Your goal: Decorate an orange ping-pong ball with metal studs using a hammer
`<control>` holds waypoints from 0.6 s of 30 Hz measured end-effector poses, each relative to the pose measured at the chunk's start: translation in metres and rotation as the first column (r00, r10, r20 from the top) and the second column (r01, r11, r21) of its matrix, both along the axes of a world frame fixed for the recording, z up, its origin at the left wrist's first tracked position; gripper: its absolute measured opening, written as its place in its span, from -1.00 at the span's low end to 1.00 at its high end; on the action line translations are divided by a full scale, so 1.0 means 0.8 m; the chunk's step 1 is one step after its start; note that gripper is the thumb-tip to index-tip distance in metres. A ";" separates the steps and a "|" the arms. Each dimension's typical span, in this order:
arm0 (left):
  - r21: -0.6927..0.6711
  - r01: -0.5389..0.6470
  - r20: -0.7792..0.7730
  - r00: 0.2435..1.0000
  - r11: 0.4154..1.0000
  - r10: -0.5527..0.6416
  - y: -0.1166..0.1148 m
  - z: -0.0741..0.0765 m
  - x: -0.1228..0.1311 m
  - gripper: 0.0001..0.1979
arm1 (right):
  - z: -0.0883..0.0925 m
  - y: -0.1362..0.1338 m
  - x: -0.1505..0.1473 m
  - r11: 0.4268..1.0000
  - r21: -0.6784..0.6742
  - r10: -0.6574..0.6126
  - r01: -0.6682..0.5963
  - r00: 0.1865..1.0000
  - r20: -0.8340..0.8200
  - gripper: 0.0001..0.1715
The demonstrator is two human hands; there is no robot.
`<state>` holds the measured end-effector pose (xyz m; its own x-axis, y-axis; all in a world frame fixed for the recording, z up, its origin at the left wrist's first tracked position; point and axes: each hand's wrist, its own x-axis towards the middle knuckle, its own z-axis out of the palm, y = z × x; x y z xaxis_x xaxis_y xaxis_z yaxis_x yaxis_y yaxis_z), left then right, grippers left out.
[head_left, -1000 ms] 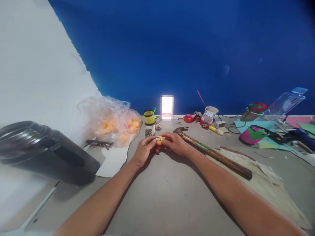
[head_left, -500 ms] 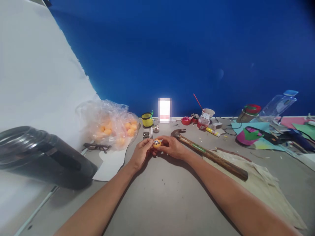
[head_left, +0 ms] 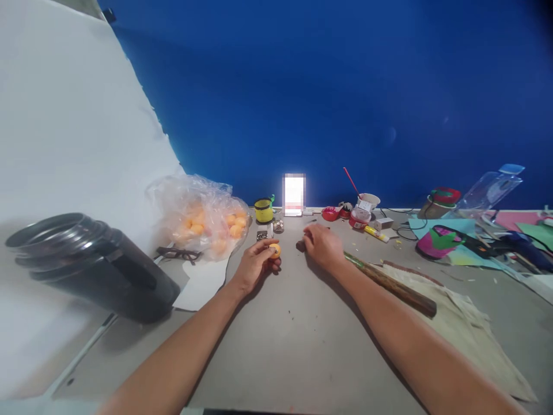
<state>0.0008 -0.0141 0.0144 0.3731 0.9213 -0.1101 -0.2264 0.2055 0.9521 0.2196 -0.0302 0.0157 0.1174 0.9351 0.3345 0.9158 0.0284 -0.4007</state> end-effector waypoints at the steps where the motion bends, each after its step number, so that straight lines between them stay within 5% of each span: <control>1: 0.002 0.002 -0.002 1.000 1.000 -0.002 0.000 0.001 -0.001 -0.47 | 0.003 0.001 0.008 0.996 -0.034 -0.077 0.079 0.995 0.057 -0.74; 4: 0.111 -0.018 -0.115 0.993 0.994 0.031 -0.001 0.002 -0.003 -0.49 | 0.011 0.004 0.027 0.966 -0.162 -0.184 0.202 0.975 0.120 -0.61; 9: 0.369 -0.100 -0.293 0.931 0.924 0.217 -0.003 -0.003 -0.004 -0.55 | 0.017 0.006 0.039 0.927 -0.352 -0.108 0.130 0.991 0.083 -0.47; 14: 0.398 -0.097 -0.330 0.913 0.912 0.241 -0.002 -0.006 -0.002 -0.71 | 0.015 0.006 0.036 0.913 -0.360 -0.151 0.191 0.979 0.136 -0.48; 18: 0.387 -0.060 -0.346 0.915 0.920 0.206 -0.002 -0.005 -0.002 -0.64 | 0.014 0.004 0.030 0.906 -0.356 -0.166 0.231 0.965 0.205 -0.42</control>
<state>-0.0005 -0.0160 0.0106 0.2419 0.9611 0.1336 0.1596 -0.1752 0.9715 0.2439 -0.0268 0.0267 0.2869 0.9579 -0.0034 0.9408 -0.2824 -0.1876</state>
